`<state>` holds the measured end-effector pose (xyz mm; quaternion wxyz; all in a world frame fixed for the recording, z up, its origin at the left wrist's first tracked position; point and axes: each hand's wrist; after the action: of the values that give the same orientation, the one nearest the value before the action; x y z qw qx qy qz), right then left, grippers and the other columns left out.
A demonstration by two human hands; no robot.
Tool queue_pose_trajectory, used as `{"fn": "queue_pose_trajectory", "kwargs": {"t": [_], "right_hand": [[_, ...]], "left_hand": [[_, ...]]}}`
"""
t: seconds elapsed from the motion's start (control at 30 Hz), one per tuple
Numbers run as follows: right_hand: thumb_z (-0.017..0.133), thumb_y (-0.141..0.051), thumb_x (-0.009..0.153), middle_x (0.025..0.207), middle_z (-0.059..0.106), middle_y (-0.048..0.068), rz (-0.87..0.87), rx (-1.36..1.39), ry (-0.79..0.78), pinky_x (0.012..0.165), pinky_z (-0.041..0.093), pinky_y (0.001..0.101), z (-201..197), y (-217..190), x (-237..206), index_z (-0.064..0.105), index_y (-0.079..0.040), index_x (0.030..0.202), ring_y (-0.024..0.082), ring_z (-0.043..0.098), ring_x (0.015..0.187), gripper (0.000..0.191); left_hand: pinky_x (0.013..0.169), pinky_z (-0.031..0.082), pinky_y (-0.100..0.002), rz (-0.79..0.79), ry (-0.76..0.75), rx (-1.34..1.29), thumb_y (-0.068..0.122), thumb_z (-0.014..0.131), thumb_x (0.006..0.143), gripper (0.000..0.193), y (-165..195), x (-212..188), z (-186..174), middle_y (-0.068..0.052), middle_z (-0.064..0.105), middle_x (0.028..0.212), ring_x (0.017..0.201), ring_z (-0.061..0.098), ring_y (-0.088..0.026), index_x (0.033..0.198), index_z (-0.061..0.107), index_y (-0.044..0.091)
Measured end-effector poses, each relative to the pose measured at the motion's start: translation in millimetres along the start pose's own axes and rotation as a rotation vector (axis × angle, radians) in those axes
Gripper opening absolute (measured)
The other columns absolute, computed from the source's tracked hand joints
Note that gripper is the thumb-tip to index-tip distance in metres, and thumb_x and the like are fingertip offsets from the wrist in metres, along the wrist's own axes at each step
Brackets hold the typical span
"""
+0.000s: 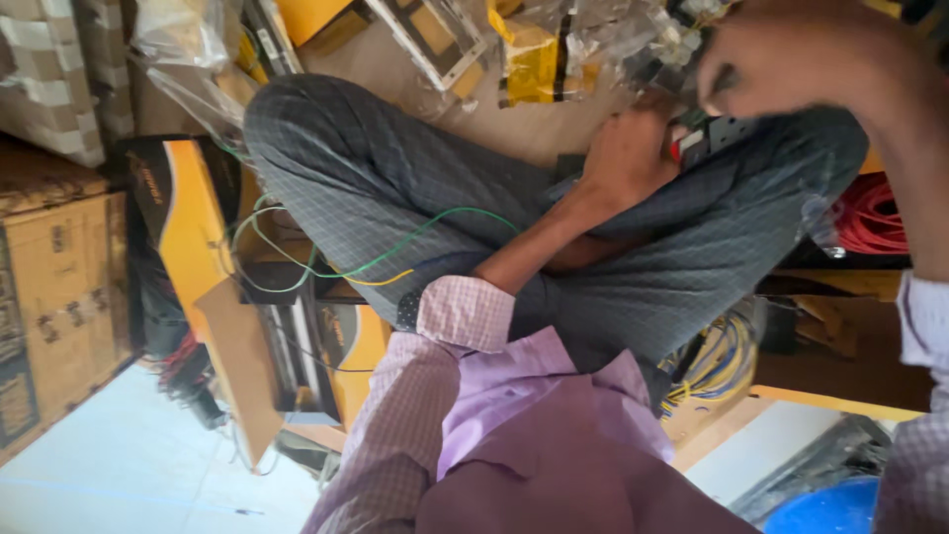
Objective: The person sits cross-legged on the floor and assembles electrical switch and socket panels. They use a green-handled screwdriver to fasten white switch and socket modules into black mounting frames, turn the frames over, remove protective wrapping, and fit modules into several different panels one after another.
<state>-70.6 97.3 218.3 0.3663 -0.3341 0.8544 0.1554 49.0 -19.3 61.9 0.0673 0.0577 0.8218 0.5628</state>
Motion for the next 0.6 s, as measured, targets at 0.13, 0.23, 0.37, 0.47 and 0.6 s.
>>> {"fn": "queue_pose_trajectory", "kwargs": {"t": [0.13, 0.23, 0.37, 0.47, 0.6], "right_hand": [[0.074, -0.016, 0.101, 0.107, 0.073, 0.018, 0.018, 0.398, 0.712, 0.078, 0.055, 0.0426, 28, -19, -53, 0.073, -0.007, 0.124, 0.032, 0.070, 0.092, 0.024], [0.067, -0.012, 0.114, 0.110, 0.073, 0.010, 0.272, 0.999, 1.070, 0.077, 0.053, 0.0363, 87, -51, -61, 0.062, -0.004, 0.133, 0.022, 0.070, 0.091, 0.021], [0.090, -0.009, 0.093, 0.109, 0.058, 0.012, 0.461, 0.929, 1.123, 0.081, 0.048, 0.0371, 160, -88, -47, 0.059, -0.001, 0.120, 0.024, 0.058, 0.093, 0.041], [0.093, -0.006, 0.092, 0.107, 0.059, 0.011, 0.484, 0.741, 1.079, 0.091, 0.047, 0.0396, 177, -87, -41, 0.063, 0.000, 0.111, 0.028, 0.064, 0.104, 0.036], [0.083, 0.007, 0.090, 0.117, 0.056, 0.013, 0.257, 1.018, 1.358, 0.094, 0.049, 0.0365, 169, -81, -54, 0.063, 0.003, 0.117, 0.028, 0.058, 0.108, 0.034]], "left_hand": [[0.088, 0.054, -0.050, -0.006, 0.033, -0.071, 0.016, 0.069, 0.088, 0.029, -16, 8, 2, -0.018, 0.070, 0.112, 0.104, 0.068, -0.041, 0.116, 0.067, 0.009], [0.090, 0.054, -0.048, 0.034, 0.040, -0.126, 0.014, 0.067, 0.088, 0.026, -25, 11, 11, -0.017, 0.070, 0.112, 0.107, 0.068, -0.040, 0.114, 0.070, 0.010], [0.089, 0.054, -0.046, 0.026, -0.007, -0.133, 0.015, 0.068, 0.089, 0.022, -30, 10, 29, -0.015, 0.070, 0.109, 0.105, 0.069, -0.038, 0.110, 0.072, 0.010], [0.091, 0.056, -0.043, 0.082, 0.015, -0.180, 0.016, 0.069, 0.090, 0.024, -35, 11, 33, -0.013, 0.071, 0.110, 0.106, 0.070, -0.036, 0.113, 0.070, 0.009], [0.089, 0.058, -0.039, 0.076, -0.047, -0.296, 0.023, 0.066, 0.095, 0.026, -37, 16, 32, -0.013, 0.071, 0.108, 0.101, 0.072, -0.031, 0.116, 0.068, 0.008]]}}
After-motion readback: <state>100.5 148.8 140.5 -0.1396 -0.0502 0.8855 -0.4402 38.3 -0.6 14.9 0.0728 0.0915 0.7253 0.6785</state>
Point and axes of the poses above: each hand's wrist, its own x-axis towards the middle knuckle, its own z-axis out of the palm, y = z × x
